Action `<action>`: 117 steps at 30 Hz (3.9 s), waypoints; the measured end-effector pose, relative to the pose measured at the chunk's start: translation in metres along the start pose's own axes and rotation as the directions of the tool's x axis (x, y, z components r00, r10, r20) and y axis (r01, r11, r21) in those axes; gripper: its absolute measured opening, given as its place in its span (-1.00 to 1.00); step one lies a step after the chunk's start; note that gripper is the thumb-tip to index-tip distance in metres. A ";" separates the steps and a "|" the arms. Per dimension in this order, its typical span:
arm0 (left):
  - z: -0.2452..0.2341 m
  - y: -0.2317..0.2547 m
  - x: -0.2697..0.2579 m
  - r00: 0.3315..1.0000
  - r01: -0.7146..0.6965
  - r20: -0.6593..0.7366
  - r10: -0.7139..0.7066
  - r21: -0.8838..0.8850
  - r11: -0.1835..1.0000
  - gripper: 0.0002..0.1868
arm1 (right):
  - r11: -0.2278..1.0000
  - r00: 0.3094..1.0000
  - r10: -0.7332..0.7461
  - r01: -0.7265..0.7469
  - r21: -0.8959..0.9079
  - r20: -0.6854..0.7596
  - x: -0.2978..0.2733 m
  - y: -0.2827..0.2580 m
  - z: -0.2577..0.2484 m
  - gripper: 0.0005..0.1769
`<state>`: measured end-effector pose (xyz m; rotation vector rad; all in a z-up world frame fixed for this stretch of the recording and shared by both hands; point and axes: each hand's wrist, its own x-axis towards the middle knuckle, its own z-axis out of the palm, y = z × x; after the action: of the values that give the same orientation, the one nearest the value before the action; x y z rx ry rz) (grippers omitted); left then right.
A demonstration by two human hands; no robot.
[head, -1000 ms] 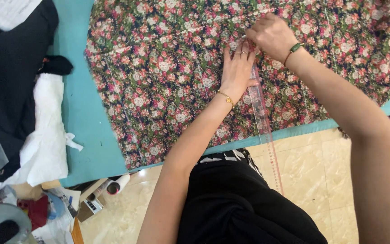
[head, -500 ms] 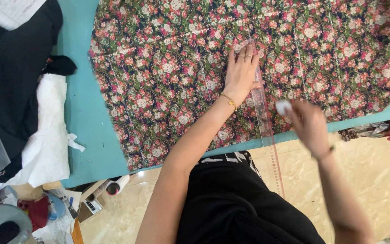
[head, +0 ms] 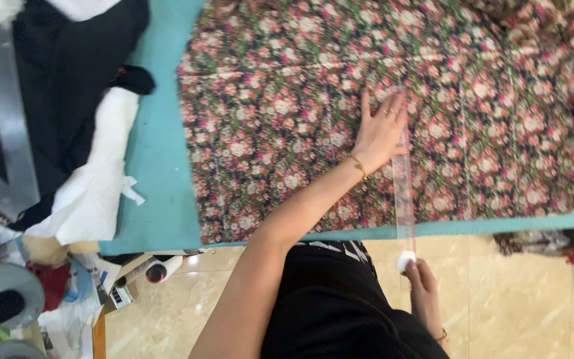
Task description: The person marks a floral fabric with chalk using a ruler and a paper pattern. They then use shears to cut the fabric along the marked lines and remove the cut piece.
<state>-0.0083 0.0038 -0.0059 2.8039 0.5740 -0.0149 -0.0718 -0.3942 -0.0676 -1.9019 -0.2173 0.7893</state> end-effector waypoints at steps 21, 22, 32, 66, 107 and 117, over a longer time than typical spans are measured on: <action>-0.059 0.054 -0.155 0.821 -0.314 -0.468 -0.326 -0.848 0.428 -0.68 | 0.859 0.834 -0.476 0.375 0.349 0.277 0.091 -0.114 0.023 -0.80; -0.059 0.058 -0.156 0.810 -0.315 -0.476 -0.342 -0.846 0.431 -0.68 | 0.859 0.825 -0.482 0.378 0.345 0.295 0.086 -0.135 0.026 -0.80; -0.054 0.042 -0.203 0.436 -0.649 -0.417 -0.797 -0.759 0.043 -0.85 | 0.876 0.606 -0.448 0.443 0.189 0.658 0.087 -0.189 0.007 -0.81; 0.049 0.169 -0.245 0.348 0.318 -0.152 -0.925 -0.909 0.270 -0.80 | 0.877 0.408 -0.351 0.458 0.144 0.843 0.150 -0.173 0.021 -0.78; 0.058 0.032 -0.351 -0.166 0.490 -0.256 -0.952 -0.860 0.145 -0.75 | 0.874 0.463 -0.222 0.484 -0.035 0.858 0.164 -0.176 0.042 -0.79; 0.048 -0.025 -0.377 -0.112 0.377 -0.261 -0.959 -0.904 0.202 -0.75 | 0.850 0.461 -0.263 0.526 -0.022 0.847 0.135 -0.186 0.096 -0.79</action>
<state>-0.3631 -0.1318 -0.0340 1.1608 1.9723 1.2311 0.0093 -0.1718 0.0102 -1.4619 -1.4061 1.3193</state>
